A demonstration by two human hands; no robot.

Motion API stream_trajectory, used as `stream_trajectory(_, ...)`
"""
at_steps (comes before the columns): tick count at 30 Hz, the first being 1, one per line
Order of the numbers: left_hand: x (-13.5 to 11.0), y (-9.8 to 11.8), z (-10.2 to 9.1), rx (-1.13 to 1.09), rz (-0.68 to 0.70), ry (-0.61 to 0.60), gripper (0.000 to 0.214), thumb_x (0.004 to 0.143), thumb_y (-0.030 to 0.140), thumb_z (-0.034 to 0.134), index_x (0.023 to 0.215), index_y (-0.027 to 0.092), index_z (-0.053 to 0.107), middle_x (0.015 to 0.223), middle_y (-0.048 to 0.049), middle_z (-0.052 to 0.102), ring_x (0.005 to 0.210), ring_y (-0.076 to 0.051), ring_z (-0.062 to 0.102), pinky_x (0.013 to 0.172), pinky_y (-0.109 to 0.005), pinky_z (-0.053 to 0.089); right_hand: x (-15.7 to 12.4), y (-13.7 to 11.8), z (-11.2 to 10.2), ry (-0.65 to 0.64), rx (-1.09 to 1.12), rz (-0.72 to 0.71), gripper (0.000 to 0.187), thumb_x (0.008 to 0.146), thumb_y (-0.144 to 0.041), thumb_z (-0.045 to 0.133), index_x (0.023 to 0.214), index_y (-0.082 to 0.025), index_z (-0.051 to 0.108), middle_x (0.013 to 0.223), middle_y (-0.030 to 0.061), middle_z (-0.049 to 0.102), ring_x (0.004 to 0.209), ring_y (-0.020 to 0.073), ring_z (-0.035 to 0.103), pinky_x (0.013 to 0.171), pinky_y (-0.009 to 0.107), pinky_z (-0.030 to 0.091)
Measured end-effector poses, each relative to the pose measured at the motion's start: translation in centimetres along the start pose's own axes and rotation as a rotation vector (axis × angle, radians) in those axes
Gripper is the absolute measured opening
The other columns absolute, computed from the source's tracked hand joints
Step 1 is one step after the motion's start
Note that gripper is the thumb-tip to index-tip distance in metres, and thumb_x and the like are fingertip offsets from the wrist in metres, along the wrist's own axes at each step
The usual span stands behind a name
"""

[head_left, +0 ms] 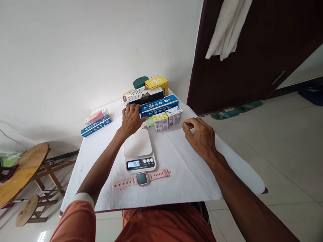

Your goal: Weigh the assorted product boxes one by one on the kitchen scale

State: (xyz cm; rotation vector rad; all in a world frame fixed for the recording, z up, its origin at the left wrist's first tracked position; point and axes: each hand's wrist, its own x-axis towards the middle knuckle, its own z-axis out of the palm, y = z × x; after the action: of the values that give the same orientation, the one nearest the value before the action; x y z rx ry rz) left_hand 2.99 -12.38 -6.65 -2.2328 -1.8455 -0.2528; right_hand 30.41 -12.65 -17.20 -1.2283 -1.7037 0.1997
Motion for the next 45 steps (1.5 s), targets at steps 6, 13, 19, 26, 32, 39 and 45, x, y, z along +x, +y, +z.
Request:
stream_trajectory(6, 1.1, 0.2, 0.5, -0.064, -0.043, -0.012, 0.054, 0.106, 0.057, 0.049, 0.142, 0.018, 0.052, 0.142, -0.0209, 0.054, 0.131, -0.037, 0.048, 0.107, -0.052, 0.039, -0.1, -0.1, -0.1, -0.025, -0.011, 0.023, 0.012, 0.093, -0.031, 0.053, 0.084, -0.026, 0.059, 0.089, 0.0082, 0.072, 0.08, 0.0238, 0.067, 0.08, 0.039, 0.053)
stream_trajectory(13, 0.3, 0.2, 0.1, -0.172, -0.041, 0.008, 0.044, 0.105, 0.056, 0.053, 0.128, 0.018, 0.058, 0.129, -0.0167, 0.054, 0.12, -0.035, 0.048, 0.1, -0.049, 0.043, -0.2, 0.0, 0.0, -0.021, 0.002, 0.012, 0.011, 0.092, -0.031, 0.054, 0.084, -0.026, 0.059, 0.088, 0.0081, 0.073, 0.08, 0.0243, 0.068, 0.077, 0.039, 0.053)
stream_trajectory(19, -3.8, -1.9, -1.7, -0.214, -0.068, 0.148, 0.043, 0.104, 0.055, 0.056, 0.132, 0.022, 0.056, 0.125, -0.0134, 0.054, 0.114, -0.032, 0.049, 0.103, -0.05, 0.045, -0.1, 0.2, 0.2, -0.017, 0.005, -0.004, 0.012, 0.092, -0.03, 0.053, 0.081, -0.026, 0.058, 0.085, 0.0074, 0.072, 0.078, 0.0241, 0.068, 0.077, 0.039, 0.053)
stream_trajectory(26, -11.9, -3.3, -4.6, -0.315, -0.091, 0.078, 0.04, 0.102, 0.053, 0.062, 0.132, 0.028, 0.056, 0.122, -0.0108, 0.056, 0.117, -0.031, 0.052, 0.107, -0.051, 0.047, -0.1, 0.2, 0.4, -0.021, -0.012, 0.015, 0.01, 0.09, -0.029, 0.055, 0.08, -0.027, 0.057, 0.087, 0.007, 0.072, 0.078, 0.0238, 0.067, 0.078, 0.039, 0.054)
stream_trajectory(32, -17.2, -2.7, -2.9, -0.419, -0.138, -0.09, 0.04, 0.1, 0.054, 0.064, 0.131, 0.03, 0.058, 0.124, -0.0109, 0.059, 0.115, -0.032, 0.054, 0.103, -0.054, 0.049, -0.2, 0.5, 0.7, -0.03, -0.031, 0.002, 0.01, 0.089, -0.028, 0.055, 0.079, -0.027, 0.056, 0.085, 0.0074, 0.071, 0.077, 0.0245, 0.068, 0.076, 0.039, 0.053)
stream_trajectory(39, -17.8, -2.7, -2.6, -0.287, -0.1, -0.094, 0.056, 0.101, 0.057, 0.061, 0.147, 0.027, 0.05, 0.139, -0.0164, 0.056, 0.129, -0.036, 0.051, 0.107, -0.058, 0.044, -0.2, 0.6, 0.6, -0.064, -0.037, 0.01, 0.01, 0.088, -0.03, 0.054, 0.079, -0.027, 0.055, 0.086, 0.0078, 0.071, 0.076, 0.0245, 0.068, 0.077, 0.039, 0.053)
stream_trajectory(45, -17.3, -2.5, -4.0, -0.277, -0.103, -0.061, 0.079, 0.096, 0.056, 0.071, 0.163, 0.035, 0.034, 0.153, -0.0166, 0.05, 0.141, -0.039, 0.047, 0.113, -0.06, 0.04, -0.1, 0.0, 0.1, -0.131, -0.021, 0.068, 0.01, 0.087, -0.033, 0.053, 0.079, -0.027, 0.053, 0.089, 0.012, 0.073, 0.079, 0.0252, 0.069, 0.081, 0.039, 0.052)
